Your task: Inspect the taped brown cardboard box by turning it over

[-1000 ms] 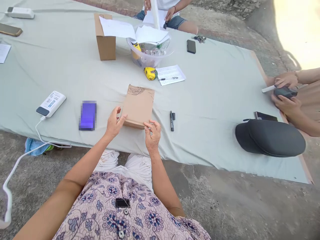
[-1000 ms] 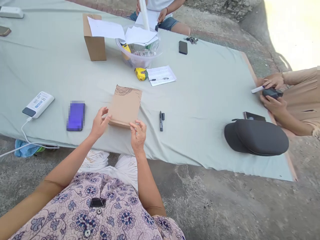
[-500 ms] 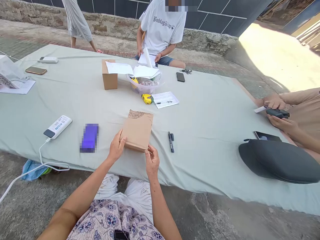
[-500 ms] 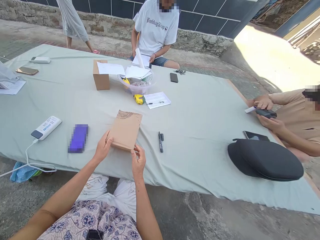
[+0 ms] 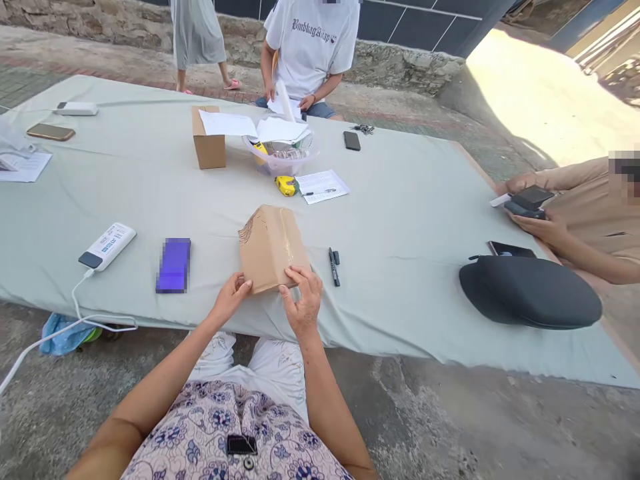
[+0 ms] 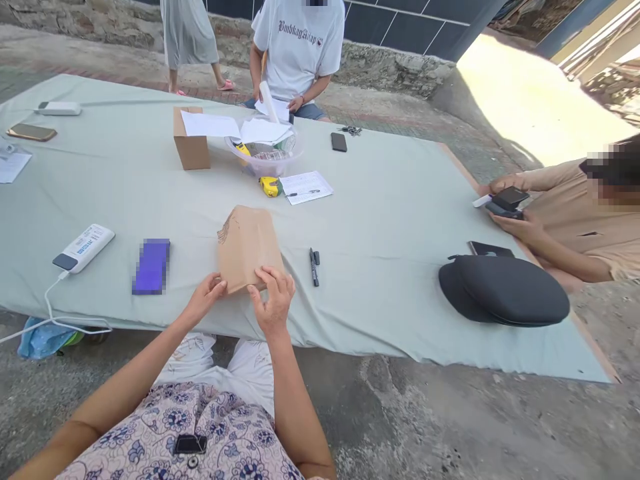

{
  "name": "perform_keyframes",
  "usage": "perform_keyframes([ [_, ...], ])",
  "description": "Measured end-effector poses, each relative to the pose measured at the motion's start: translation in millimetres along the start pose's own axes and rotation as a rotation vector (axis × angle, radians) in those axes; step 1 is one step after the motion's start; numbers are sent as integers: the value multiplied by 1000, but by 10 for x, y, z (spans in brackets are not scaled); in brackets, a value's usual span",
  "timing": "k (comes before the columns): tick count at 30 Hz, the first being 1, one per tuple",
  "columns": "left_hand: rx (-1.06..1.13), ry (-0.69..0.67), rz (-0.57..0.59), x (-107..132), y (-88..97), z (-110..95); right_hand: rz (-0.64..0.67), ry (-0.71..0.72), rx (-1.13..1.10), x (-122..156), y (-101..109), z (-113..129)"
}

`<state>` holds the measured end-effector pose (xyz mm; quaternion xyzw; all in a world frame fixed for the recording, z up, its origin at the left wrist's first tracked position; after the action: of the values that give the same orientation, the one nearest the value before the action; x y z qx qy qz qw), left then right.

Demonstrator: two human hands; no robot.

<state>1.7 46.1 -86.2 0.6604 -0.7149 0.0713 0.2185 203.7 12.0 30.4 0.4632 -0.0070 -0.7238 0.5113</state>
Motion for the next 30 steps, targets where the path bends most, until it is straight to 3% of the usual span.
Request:
perform_keyframes([
  [3,-111,22,-8,8,-11,48,28,-26,-20,-24,-77,17],
  [7,-252,23,15,59,-195,43,112,19,-66,-67,-249,53],
  [10,-284,-14,12,100,-243,-11,117,-24,-55,-67,-242,-39],
  [12,-281,-39,-27,102,-146,-40,119,-50,-48,-60,-205,-104],
  [15,-244,-113,-194,77,211,-132,144,-48,-80,-54,-190,-162],
  [17,-206,-234,-354,87,498,-296,146,-39,-121,-56,-193,-191],
  [19,-210,-362,-441,95,663,-502,139,-35,-173,-63,-198,-225],
  [24,-255,-527,-388,-8,621,-935,168,-95,-297,-77,-210,-361],
  [30,-153,-460,-292,-194,477,-907,202,-110,-337,-97,-162,-502],
])
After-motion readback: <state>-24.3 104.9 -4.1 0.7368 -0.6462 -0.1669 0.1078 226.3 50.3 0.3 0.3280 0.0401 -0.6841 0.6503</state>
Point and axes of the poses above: each hand's wrist, its own x-axis away from the middle knuckle, its own y-axis out of the back of the hand, z = x × y, the point moved 10 cm from there along -x, towards the middle knuckle, and after that the axes turned 8 degrees about y, right-handed, at the moved point
